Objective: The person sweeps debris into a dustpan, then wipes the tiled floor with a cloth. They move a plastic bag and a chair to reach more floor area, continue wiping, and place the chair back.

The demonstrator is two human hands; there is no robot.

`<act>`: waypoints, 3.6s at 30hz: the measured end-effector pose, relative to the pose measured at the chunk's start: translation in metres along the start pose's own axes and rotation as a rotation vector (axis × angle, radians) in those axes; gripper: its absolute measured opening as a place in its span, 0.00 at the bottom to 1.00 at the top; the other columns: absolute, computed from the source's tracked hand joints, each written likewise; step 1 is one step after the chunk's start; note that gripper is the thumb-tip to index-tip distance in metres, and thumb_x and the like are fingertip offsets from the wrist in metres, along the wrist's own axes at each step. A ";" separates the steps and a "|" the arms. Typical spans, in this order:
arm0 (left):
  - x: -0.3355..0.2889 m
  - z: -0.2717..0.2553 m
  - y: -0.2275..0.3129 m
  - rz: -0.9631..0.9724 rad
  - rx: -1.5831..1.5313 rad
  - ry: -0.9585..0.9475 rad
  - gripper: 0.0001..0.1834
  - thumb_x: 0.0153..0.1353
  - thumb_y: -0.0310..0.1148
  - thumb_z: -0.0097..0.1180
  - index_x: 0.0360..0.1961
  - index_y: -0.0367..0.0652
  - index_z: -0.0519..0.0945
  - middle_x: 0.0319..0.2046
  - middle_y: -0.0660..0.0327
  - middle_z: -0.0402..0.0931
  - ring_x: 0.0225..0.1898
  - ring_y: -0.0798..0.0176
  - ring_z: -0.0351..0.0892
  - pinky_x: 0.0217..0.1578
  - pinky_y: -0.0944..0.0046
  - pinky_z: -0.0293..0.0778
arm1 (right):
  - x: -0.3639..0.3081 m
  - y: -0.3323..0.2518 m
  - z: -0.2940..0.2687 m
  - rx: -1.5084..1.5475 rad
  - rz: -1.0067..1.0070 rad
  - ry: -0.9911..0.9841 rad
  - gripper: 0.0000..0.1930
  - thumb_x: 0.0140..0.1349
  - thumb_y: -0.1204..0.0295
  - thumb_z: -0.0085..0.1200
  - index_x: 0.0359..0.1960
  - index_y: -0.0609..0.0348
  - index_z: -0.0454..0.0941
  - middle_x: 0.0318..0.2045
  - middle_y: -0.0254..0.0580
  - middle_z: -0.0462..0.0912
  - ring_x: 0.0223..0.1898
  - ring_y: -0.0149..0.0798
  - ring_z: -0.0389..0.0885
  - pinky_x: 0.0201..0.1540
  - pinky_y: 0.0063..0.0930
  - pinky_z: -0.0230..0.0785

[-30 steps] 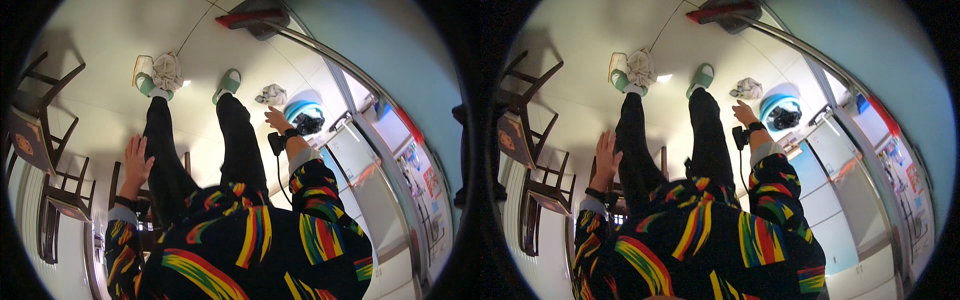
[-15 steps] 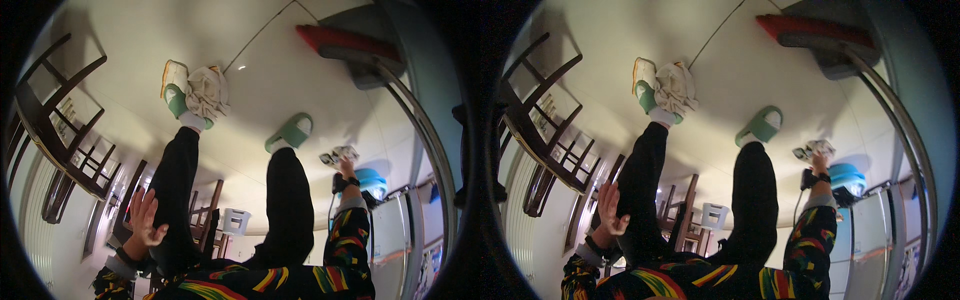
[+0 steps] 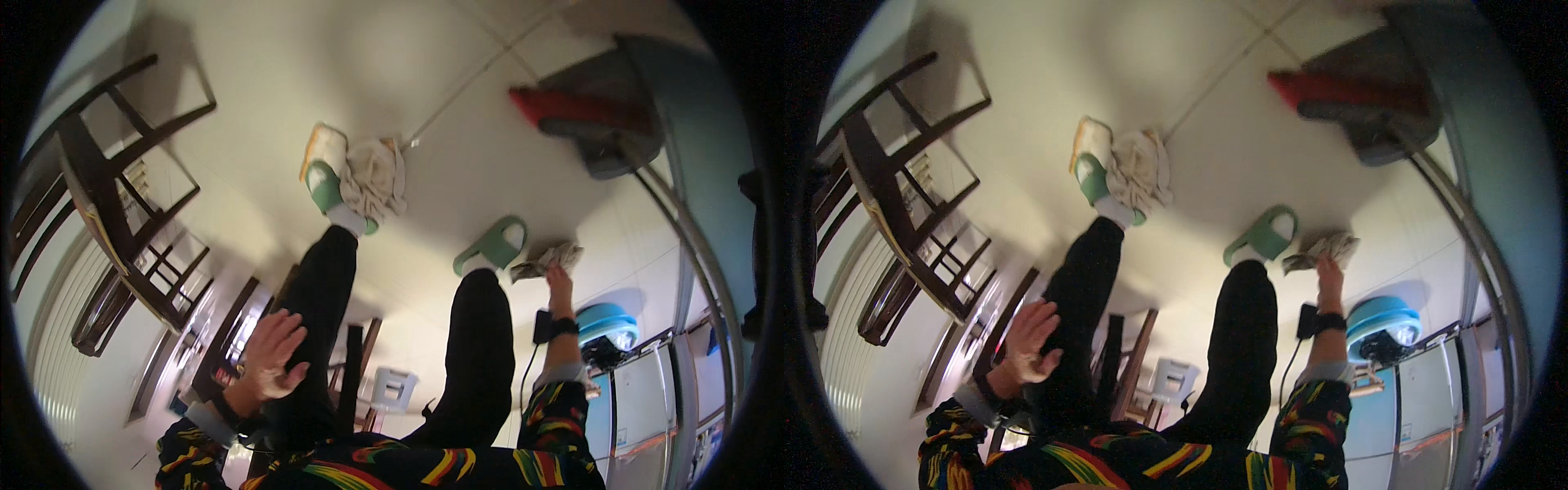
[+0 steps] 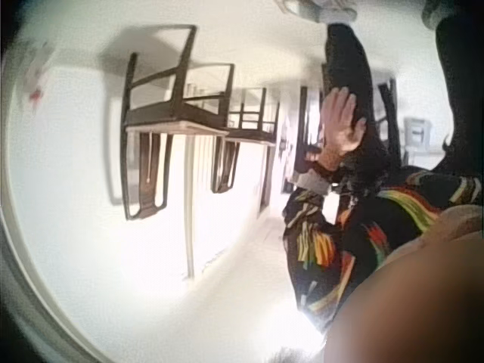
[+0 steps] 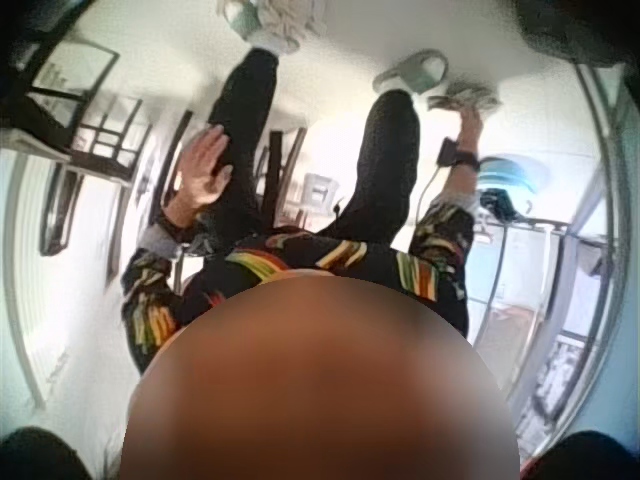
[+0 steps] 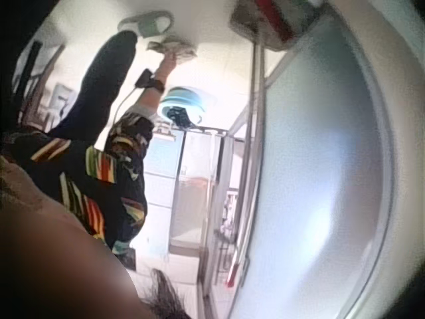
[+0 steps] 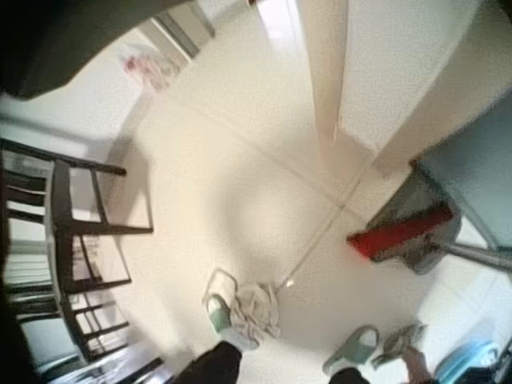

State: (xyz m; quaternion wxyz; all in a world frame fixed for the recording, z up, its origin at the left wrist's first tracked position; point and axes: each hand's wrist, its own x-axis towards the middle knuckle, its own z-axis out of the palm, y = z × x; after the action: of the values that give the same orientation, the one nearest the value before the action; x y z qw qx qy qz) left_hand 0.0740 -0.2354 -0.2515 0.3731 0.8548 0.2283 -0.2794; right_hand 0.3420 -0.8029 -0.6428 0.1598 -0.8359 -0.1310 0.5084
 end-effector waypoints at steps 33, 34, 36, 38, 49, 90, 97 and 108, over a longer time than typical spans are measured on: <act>-0.001 -0.360 -0.211 -0.438 -0.514 0.603 0.22 0.61 0.37 0.54 0.56 0.44 0.71 0.52 0.53 0.74 0.51 0.53 0.75 0.50 0.58 0.72 | -0.070 -1.113 -0.118 0.596 -0.463 -0.294 0.27 0.63 0.73 0.47 0.64 0.54 0.58 0.57 0.45 0.69 0.42 0.33 0.79 0.39 0.24 0.70; 0.009 -0.374 -0.212 -0.465 -0.503 0.597 0.23 0.61 0.37 0.54 0.57 0.44 0.70 0.53 0.53 0.74 0.53 0.53 0.74 0.51 0.57 0.71 | -0.049 -1.114 -0.121 0.522 -0.456 -0.318 0.26 0.63 0.73 0.47 0.64 0.54 0.58 0.56 0.45 0.69 0.42 0.33 0.79 0.38 0.24 0.70; 0.035 -0.401 -0.220 -0.463 -0.487 0.592 0.23 0.62 0.37 0.54 0.58 0.45 0.70 0.53 0.53 0.73 0.54 0.52 0.74 0.52 0.57 0.71 | -0.005 -1.105 -0.124 0.327 -0.503 -0.304 0.23 0.64 0.71 0.46 0.61 0.54 0.62 0.54 0.43 0.72 0.39 0.32 0.80 0.35 0.24 0.70; 0.066 -0.426 -0.229 -0.491 -0.531 0.563 0.25 0.61 0.38 0.54 0.59 0.45 0.68 0.54 0.52 0.73 0.54 0.51 0.73 0.53 0.56 0.70 | 0.047 -1.095 -0.143 0.339 -0.319 -0.354 0.24 0.60 0.74 0.50 0.59 0.56 0.64 0.49 0.42 0.75 0.38 0.33 0.78 0.38 0.26 0.71; 0.214 -0.594 -0.327 -0.321 -0.548 0.753 0.29 0.60 0.34 0.54 0.63 0.47 0.64 0.58 0.50 0.68 0.56 0.48 0.70 0.55 0.54 0.68 | 0.221 -1.132 -0.219 0.116 0.006 -0.169 0.18 0.62 0.71 0.48 0.55 0.55 0.69 0.37 0.37 0.77 0.28 0.33 0.78 0.24 0.29 0.69; 0.637 -0.703 -0.562 -0.105 -0.808 1.303 0.23 0.50 0.36 0.69 0.44 0.34 0.78 0.41 0.57 0.80 0.41 0.64 0.77 0.45 0.63 0.72 | 0.656 -1.226 -0.082 -0.496 -0.591 0.099 0.31 0.55 0.66 0.59 0.61 0.53 0.62 0.58 0.51 0.67 0.60 0.49 0.67 0.59 0.37 0.62; 0.637 -0.701 -0.565 0.061 -0.778 1.125 0.22 0.52 0.34 0.67 0.46 0.36 0.77 0.40 0.60 0.80 0.42 0.65 0.77 0.45 0.64 0.72 | 0.651 -1.314 -0.100 -0.236 -1.201 0.056 0.43 0.52 0.65 0.63 0.66 0.61 0.51 0.65 0.56 0.59 0.67 0.51 0.57 0.68 0.38 0.50; 0.637 -0.706 -0.553 0.040 -0.636 1.061 0.22 0.50 0.31 0.65 0.47 0.38 0.78 0.40 0.59 0.80 0.42 0.67 0.77 0.47 0.66 0.72 | 0.677 -1.408 -0.055 0.223 -1.290 -0.257 0.21 0.47 0.73 0.67 0.44 0.61 0.76 0.36 0.44 0.84 0.36 0.37 0.82 0.43 0.31 0.73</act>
State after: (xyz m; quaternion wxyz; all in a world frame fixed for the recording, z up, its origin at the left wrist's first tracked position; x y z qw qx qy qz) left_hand 0.4308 0.7618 -0.5474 0.4504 0.7284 0.4386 0.2724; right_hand 0.6155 0.7362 -0.6024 0.5004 -0.5013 -0.5696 0.4170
